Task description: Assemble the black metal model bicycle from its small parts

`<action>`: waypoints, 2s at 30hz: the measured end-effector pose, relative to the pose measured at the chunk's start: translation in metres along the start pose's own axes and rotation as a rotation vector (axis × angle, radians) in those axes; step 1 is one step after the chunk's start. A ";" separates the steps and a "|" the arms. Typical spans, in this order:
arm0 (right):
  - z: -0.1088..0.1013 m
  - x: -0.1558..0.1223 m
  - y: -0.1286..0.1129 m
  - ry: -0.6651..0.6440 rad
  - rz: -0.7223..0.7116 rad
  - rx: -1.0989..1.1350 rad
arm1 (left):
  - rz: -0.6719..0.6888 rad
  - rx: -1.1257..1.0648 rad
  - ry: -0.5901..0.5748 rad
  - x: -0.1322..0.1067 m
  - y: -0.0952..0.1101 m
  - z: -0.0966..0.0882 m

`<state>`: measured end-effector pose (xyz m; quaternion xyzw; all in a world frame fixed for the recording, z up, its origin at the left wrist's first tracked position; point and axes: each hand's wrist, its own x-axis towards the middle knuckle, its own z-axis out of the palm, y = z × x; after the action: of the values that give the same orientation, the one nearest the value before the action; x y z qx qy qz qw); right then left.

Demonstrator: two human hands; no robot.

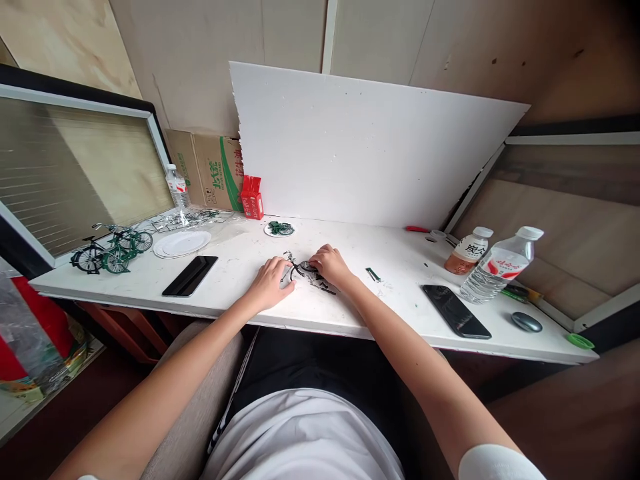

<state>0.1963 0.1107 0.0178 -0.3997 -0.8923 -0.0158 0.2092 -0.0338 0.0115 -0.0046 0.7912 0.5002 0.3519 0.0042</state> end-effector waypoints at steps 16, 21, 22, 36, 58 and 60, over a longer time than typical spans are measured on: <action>-0.020 -0.016 0.011 0.022 0.274 0.082 | -0.017 0.015 -0.007 -0.001 0.001 -0.001; -0.017 -0.018 0.011 -0.040 0.298 0.104 | -0.015 0.027 -0.006 -0.001 0.001 -0.001; -0.017 -0.018 0.010 -0.045 0.304 0.103 | -0.013 0.029 -0.008 -0.001 0.001 -0.001; -0.013 -0.018 0.011 -0.050 0.352 0.092 | -0.015 0.017 0.002 -0.001 -0.002 0.001; -0.007 -0.022 -0.004 -0.017 0.148 0.300 | -0.014 -0.018 0.024 -0.002 0.004 -0.002; -0.008 -0.022 -0.005 0.009 0.150 0.304 | -0.005 -0.016 0.031 -0.002 0.003 -0.001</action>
<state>0.2087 0.0904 0.0170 -0.4290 -0.8511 0.1333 0.2718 -0.0326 0.0083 -0.0035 0.7842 0.4994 0.3682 0.0037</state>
